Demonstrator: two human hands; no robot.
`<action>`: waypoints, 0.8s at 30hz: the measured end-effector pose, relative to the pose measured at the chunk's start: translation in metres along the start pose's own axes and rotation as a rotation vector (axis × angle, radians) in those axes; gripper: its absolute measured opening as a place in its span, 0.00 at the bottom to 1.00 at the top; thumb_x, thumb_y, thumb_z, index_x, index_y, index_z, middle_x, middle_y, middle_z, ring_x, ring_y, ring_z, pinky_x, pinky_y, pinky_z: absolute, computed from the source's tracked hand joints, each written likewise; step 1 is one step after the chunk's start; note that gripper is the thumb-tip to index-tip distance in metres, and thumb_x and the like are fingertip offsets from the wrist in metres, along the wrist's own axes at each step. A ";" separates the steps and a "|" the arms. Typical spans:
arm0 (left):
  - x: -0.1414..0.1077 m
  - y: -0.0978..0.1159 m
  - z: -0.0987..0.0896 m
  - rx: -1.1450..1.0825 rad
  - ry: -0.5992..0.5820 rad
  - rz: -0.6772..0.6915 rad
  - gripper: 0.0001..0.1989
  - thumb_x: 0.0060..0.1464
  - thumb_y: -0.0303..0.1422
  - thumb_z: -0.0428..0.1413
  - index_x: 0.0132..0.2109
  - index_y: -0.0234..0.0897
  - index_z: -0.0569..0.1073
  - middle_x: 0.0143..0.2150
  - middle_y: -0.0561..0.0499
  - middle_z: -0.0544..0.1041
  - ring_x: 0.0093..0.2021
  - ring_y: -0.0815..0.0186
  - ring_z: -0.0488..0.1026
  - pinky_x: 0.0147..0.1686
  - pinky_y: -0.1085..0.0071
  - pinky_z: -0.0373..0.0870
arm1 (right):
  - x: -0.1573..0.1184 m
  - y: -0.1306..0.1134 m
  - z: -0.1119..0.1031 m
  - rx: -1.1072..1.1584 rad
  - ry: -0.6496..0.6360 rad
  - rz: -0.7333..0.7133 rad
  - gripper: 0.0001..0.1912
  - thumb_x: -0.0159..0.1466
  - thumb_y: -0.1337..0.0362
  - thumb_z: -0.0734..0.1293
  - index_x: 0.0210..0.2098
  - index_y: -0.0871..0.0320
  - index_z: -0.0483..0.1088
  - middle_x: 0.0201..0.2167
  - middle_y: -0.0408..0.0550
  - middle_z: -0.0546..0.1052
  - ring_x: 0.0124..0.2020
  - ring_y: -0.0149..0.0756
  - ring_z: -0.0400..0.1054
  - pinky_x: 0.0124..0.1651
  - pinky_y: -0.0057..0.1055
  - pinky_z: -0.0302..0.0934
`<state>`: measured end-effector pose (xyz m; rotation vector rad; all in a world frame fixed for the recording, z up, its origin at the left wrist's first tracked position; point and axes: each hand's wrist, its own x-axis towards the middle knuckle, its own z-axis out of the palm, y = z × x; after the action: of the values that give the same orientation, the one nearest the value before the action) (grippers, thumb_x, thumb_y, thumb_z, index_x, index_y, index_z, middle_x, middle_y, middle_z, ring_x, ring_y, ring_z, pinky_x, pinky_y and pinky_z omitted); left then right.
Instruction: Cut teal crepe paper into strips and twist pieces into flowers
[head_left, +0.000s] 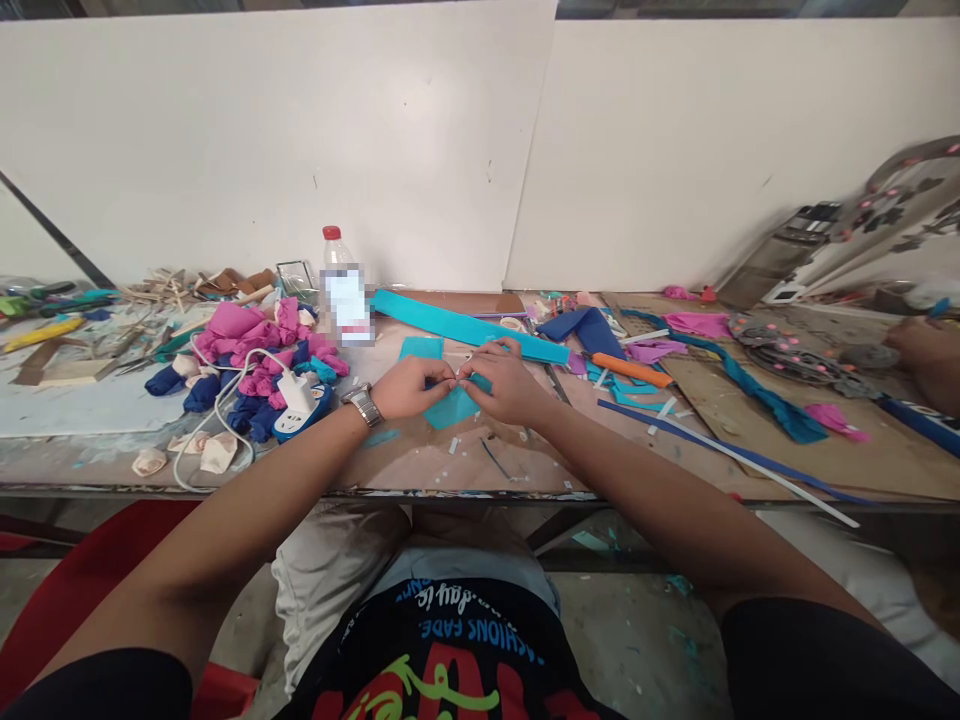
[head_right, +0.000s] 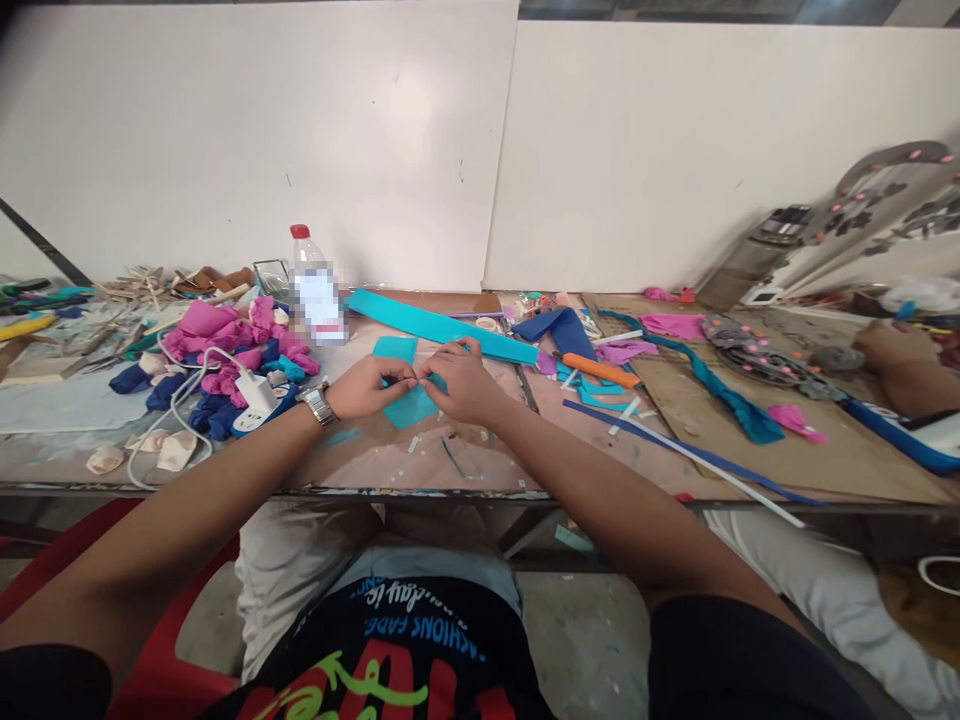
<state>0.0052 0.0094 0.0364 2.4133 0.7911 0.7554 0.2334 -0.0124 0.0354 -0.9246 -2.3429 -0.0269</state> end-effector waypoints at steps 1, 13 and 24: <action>0.000 0.000 0.000 0.005 0.007 0.002 0.15 0.65 0.40 0.52 0.37 0.36 0.77 0.30 0.52 0.77 0.29 0.68 0.68 0.31 0.71 0.59 | 0.000 0.000 0.000 0.001 -0.002 0.002 0.06 0.69 0.63 0.63 0.37 0.54 0.71 0.37 0.49 0.80 0.48 0.46 0.70 0.59 0.48 0.44; 0.000 0.008 -0.002 0.229 -0.012 0.045 0.14 0.67 0.39 0.51 0.45 0.39 0.80 0.37 0.50 0.84 0.32 0.65 0.75 0.35 0.69 0.62 | 0.001 -0.007 -0.003 0.040 -0.051 0.087 0.05 0.67 0.65 0.62 0.35 0.55 0.70 0.36 0.49 0.79 0.47 0.45 0.67 0.56 0.45 0.46; 0.000 0.003 -0.004 0.169 0.039 0.009 0.10 0.59 0.31 0.52 0.40 0.37 0.79 0.32 0.52 0.81 0.29 0.67 0.71 0.33 0.70 0.61 | 0.001 -0.001 -0.004 0.043 -0.030 0.106 0.05 0.67 0.65 0.61 0.34 0.55 0.67 0.36 0.49 0.78 0.44 0.44 0.68 0.53 0.45 0.47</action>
<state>0.0037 0.0081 0.0405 2.5597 0.8927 0.7694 0.2341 -0.0132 0.0398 -1.0331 -2.3093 0.0804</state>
